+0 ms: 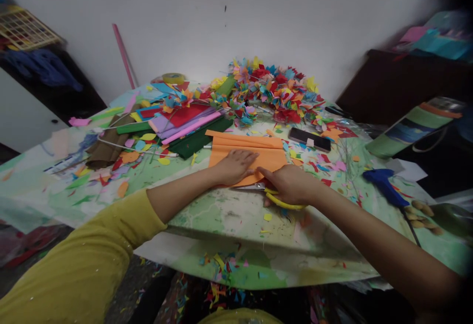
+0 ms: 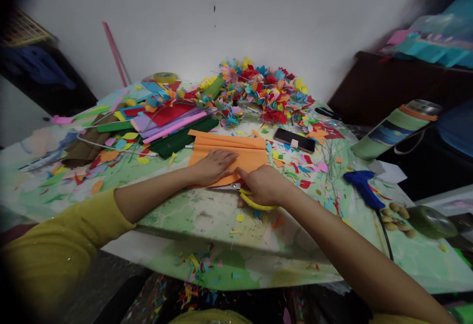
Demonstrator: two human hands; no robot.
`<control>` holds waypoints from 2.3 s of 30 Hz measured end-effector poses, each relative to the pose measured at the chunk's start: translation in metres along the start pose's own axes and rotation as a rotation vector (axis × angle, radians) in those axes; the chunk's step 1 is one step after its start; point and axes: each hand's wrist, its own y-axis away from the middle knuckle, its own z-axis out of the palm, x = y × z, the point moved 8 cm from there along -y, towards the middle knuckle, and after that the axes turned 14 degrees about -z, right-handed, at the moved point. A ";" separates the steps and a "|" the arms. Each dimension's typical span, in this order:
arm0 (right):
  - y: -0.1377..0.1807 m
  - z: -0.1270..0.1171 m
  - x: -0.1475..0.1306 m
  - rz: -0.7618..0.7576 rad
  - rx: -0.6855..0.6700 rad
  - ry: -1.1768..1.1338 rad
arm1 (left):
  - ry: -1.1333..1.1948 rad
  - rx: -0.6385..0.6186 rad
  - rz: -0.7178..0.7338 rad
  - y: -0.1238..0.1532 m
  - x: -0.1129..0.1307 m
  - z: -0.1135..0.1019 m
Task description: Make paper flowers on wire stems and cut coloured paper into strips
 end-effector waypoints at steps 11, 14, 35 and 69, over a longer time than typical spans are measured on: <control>-0.008 -0.004 -0.005 -0.026 0.035 0.021 | -0.007 0.030 0.018 0.001 0.001 0.000; -0.012 -0.004 -0.008 -0.031 0.042 0.024 | 0.004 0.038 0.018 0.001 0.001 -0.001; -0.018 -0.002 -0.013 -0.007 -0.001 0.014 | 0.029 -0.076 0.030 0.003 -0.024 -0.004; -0.058 -0.012 -0.036 -0.067 -0.017 0.009 | 0.172 -0.107 0.002 0.003 -0.023 -0.005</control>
